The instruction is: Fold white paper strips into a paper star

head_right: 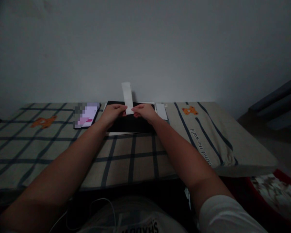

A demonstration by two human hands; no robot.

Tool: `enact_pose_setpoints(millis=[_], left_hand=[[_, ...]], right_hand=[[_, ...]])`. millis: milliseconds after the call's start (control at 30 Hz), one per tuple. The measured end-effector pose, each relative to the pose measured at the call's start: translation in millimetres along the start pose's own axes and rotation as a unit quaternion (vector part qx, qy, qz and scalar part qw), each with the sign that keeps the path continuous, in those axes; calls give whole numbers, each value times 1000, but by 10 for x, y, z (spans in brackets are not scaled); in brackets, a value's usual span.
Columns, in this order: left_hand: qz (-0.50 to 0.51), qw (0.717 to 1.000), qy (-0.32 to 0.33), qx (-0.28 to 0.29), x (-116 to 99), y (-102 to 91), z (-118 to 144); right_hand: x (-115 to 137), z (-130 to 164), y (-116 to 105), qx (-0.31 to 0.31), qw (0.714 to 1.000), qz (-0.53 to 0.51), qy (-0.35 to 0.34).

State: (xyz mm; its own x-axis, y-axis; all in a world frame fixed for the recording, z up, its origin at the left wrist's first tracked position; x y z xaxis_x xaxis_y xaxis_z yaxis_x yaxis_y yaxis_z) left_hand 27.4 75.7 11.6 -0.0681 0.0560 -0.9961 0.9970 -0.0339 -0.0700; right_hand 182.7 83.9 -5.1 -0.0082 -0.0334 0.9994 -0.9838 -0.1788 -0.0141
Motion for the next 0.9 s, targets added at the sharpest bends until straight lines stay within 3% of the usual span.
enact_pose_setpoints(millis=[133,433,900], left_hand=[[6,1000,-12,9,11,10,-1],[-23,999,32,-1,-10,13,-5],[-17,1000,14,-5,28,-1,-26]], right_hand=[[8,-5,-9,0,1000,8,-8],[-1,19,19,8,1000,-19,9],[-30,12,47,33,999,-17,14]])
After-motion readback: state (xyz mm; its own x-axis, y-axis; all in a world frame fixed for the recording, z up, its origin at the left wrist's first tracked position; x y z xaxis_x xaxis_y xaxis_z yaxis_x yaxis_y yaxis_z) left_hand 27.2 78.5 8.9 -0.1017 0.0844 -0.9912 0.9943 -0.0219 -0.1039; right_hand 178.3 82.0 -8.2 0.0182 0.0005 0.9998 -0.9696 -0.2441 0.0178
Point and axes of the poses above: each hand's wrist, its own z-axis away from the middle knuckle, its own y-axis out of the palm, x = y × z, the point moved 6 cm from there along -z, towards the middle knuckle, and after that the axes turned 2 degrees about -y, right-handed, at the moved point
